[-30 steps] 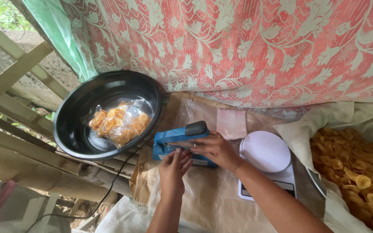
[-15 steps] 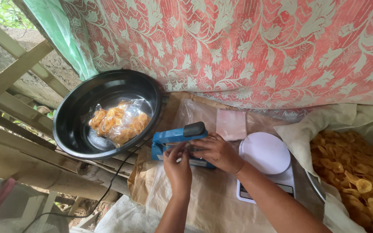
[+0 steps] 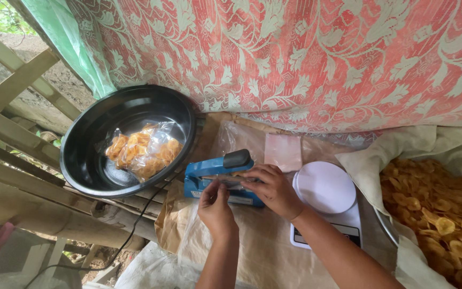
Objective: The person places banana chips from a large bag onto a digital scale to weigh them, then transfers the chips into small plastic bags and uses a heat sealer to close the bags.
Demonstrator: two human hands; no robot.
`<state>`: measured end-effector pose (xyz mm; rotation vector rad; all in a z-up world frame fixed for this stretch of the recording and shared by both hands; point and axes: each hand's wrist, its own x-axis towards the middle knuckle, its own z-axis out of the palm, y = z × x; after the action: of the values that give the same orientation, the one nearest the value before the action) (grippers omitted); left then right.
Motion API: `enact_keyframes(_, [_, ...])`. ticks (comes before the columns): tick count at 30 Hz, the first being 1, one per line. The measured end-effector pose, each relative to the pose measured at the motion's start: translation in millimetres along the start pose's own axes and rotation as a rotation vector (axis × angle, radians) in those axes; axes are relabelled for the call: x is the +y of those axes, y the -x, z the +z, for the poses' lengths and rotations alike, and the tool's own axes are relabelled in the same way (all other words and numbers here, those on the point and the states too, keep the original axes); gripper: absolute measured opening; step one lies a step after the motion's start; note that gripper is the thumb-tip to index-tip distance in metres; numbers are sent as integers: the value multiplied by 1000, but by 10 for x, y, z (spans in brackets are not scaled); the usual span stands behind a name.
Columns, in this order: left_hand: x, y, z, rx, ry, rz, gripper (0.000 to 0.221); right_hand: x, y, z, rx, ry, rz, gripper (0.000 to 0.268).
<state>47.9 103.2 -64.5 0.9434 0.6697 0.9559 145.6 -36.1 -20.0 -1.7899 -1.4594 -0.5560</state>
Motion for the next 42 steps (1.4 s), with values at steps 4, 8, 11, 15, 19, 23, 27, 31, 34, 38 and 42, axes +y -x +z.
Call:
enact_keyframes(4, [35,29,15,-12,-20,-2,24,-106,-32,-85,-24,59,-37,29])
enact_keyframes(8, [28,65,16,-8,-15,-8,24,-189,-15,-138,-25,94,-32,30])
enact_keyframes(11, [9,80,25,19,-38,-6,23,-182,19,-150,-11,103,-1,30])
enact_keyframes(15, [-10,86,29,17,50,-11,23,-155,29,-187,49,-67,158,27])
enact_keyframes(19, [-13,53,20,26,61,-47,23,-130,-191,-384,288,-370,373,28])
enact_keyframes(23, [-24,44,-15,9,18,-14,25,-182,-646,-644,223,-315,177,41])
enact_keyframes(27, [-30,21,-5,10,18,-16,28,-245,-911,-631,-122,-221,52,38])
enact_keyframes(31, [-33,-19,-24,-2,20,9,28,-197,-784,-539,-238,-259,172,32])
enact_keyframes(34, [-42,-32,-38,-16,71,-11,27,-118,-620,-490,-204,-258,118,34])
enact_keyframes(38, [-22,-21,-56,-3,18,16,29,-75,-504,-450,-203,-234,100,34])
enact_keyframes(42, [-12,-33,-61,-7,51,12,29,-109,-453,-443,-212,-315,184,37])
